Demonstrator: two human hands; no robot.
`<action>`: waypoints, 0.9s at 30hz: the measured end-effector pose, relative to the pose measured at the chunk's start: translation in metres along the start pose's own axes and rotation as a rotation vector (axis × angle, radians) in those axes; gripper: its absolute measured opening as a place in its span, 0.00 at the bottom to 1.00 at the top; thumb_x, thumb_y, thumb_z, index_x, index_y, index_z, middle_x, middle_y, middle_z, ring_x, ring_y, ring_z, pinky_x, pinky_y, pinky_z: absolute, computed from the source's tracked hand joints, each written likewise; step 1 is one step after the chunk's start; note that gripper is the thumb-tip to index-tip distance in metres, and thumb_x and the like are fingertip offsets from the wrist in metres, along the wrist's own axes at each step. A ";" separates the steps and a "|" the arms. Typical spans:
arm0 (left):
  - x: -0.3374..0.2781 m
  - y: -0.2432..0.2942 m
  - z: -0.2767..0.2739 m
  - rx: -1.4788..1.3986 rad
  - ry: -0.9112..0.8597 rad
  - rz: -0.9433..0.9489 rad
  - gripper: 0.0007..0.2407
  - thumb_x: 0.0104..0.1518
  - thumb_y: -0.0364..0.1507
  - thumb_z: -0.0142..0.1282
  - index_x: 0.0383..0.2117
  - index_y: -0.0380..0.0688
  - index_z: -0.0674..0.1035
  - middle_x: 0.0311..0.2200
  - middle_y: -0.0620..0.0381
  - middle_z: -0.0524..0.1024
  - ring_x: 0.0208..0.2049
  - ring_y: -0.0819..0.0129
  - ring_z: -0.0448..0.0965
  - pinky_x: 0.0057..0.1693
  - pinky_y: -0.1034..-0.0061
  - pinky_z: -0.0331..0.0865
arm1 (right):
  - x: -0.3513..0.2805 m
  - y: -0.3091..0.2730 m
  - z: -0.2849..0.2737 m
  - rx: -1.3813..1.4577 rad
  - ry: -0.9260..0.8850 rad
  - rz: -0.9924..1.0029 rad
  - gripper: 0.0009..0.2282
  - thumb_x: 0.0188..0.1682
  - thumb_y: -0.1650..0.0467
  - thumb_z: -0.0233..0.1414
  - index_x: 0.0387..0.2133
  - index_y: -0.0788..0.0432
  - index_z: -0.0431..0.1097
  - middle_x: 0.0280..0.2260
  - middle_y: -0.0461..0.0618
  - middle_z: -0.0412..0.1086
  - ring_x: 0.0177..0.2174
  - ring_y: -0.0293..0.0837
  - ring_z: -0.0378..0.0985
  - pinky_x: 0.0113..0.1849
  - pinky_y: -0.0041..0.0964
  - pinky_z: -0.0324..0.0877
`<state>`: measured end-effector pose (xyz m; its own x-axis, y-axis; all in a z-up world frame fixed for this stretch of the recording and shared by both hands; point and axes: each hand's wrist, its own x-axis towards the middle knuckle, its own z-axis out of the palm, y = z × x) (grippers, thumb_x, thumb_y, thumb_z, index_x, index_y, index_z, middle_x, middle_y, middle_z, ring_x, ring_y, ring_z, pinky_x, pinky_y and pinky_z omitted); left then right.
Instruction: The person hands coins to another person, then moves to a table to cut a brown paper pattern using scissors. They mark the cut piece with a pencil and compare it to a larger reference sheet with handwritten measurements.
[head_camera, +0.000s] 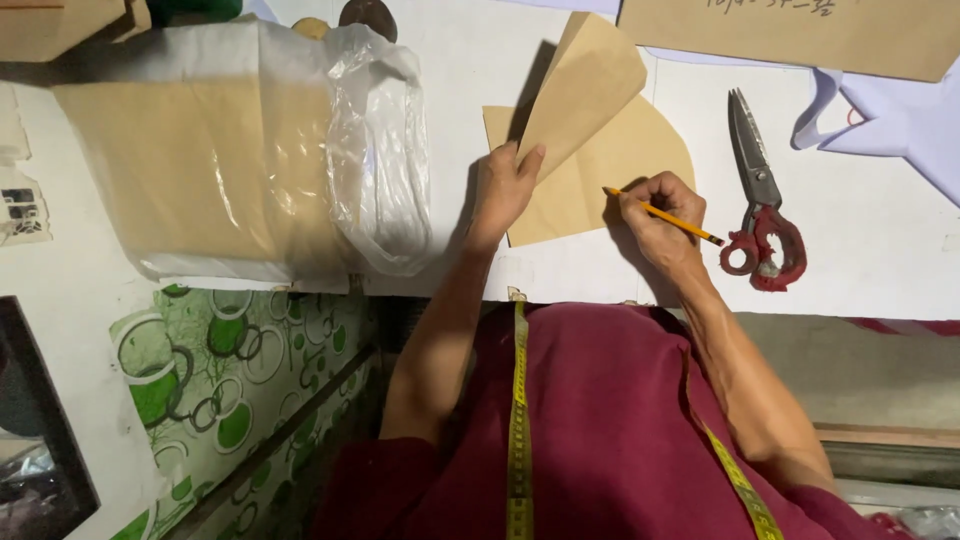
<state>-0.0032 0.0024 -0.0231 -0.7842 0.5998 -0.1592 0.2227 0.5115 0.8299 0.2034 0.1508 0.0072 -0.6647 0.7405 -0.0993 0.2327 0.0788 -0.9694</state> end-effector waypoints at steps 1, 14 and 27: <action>-0.001 0.000 0.001 0.000 0.000 0.000 0.17 0.63 0.37 0.53 0.18 0.40 0.76 0.10 0.55 0.72 0.14 0.72 0.71 0.21 0.75 0.60 | 0.000 -0.001 0.002 0.003 -0.013 -0.010 0.02 0.46 0.76 0.61 0.28 0.63 0.74 0.20 0.50 0.68 0.24 0.36 0.68 0.27 0.30 0.62; -0.005 0.005 -0.001 -0.045 0.034 0.029 0.16 0.62 0.35 0.55 0.20 0.37 0.77 0.12 0.48 0.74 0.16 0.64 0.74 0.23 0.70 0.64 | 0.003 -0.007 0.014 -0.009 -0.034 -0.052 0.03 0.49 0.77 0.60 0.28 0.65 0.73 0.20 0.53 0.68 0.24 0.38 0.69 0.26 0.31 0.61; -0.003 0.001 0.006 -0.059 0.063 0.103 0.14 0.63 0.33 0.53 0.23 0.34 0.79 0.16 0.43 0.75 0.19 0.57 0.78 0.26 0.67 0.68 | 0.004 0.004 0.015 -0.007 -0.012 -0.049 0.05 0.52 0.75 0.59 0.29 0.65 0.72 0.21 0.52 0.67 0.24 0.38 0.68 0.26 0.30 0.59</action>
<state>0.0030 0.0050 -0.0247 -0.7943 0.6062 -0.0394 0.2704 0.4109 0.8706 0.1912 0.1443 -0.0005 -0.6835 0.7279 -0.0546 0.2047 0.1193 -0.9715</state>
